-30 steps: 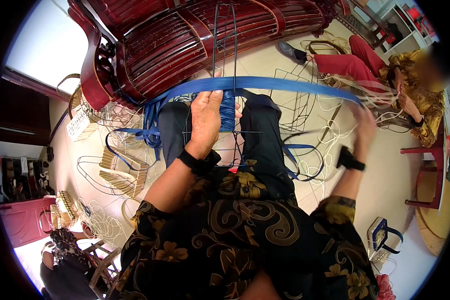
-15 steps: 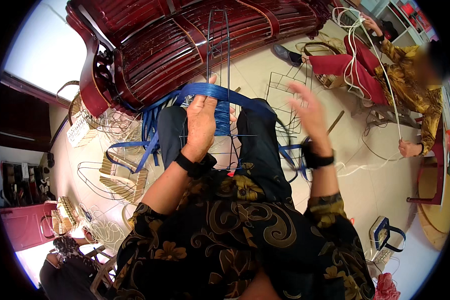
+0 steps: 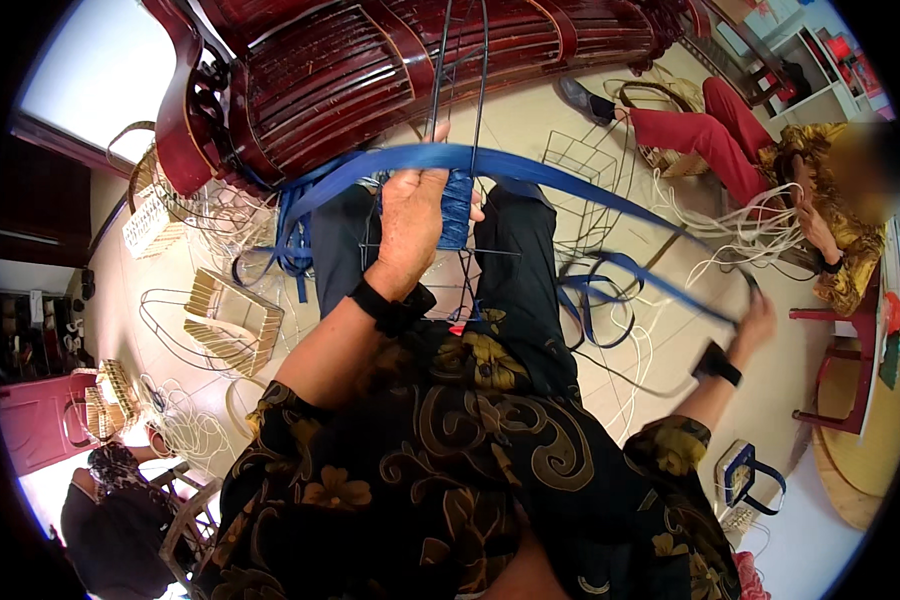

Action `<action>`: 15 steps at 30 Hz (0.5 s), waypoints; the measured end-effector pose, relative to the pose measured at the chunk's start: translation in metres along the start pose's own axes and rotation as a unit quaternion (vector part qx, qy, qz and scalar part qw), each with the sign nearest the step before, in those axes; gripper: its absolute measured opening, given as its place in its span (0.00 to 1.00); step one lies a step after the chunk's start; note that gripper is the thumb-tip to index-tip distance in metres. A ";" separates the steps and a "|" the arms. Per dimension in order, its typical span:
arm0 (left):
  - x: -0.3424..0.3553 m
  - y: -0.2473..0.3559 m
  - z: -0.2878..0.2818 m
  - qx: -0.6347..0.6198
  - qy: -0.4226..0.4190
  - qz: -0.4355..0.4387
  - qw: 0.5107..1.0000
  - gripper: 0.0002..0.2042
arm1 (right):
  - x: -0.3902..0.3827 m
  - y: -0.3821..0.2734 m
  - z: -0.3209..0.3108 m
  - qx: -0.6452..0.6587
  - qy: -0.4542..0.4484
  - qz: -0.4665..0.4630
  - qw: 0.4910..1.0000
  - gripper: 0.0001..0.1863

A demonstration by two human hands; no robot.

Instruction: The person weaves blue plastic straps around a wire frame to create a basket, wrapping the straps tightly around the vertical wires and pulling them through the frame by hand.

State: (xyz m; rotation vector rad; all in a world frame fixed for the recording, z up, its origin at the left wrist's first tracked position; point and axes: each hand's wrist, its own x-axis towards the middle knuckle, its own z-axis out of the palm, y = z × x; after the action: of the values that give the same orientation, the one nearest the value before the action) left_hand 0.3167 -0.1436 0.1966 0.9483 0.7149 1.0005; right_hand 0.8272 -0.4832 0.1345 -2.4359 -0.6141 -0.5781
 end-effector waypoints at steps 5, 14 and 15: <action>0.005 -0.005 -0.001 0.015 -0.023 -0.007 1.000 0.20 | -0.003 0.150 -0.126 -0.402 -0.054 0.235 0.883 0.21; -0.003 -0.002 0.001 -0.015 0.000 0.027 1.000 0.19 | -0.103 -0.336 0.042 0.405 -0.374 -0.200 0.810 0.22; -0.002 -0.006 -0.002 -0.012 0.003 0.034 0.999 0.19 | -0.123 -0.371 0.040 0.411 -0.395 -0.234 0.788 0.22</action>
State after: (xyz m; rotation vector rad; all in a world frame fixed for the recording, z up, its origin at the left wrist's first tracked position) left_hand 0.3164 -0.1458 0.1902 0.9547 0.6780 1.0707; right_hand 0.5402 -0.2211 0.1912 -1.5622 -1.4605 0.5390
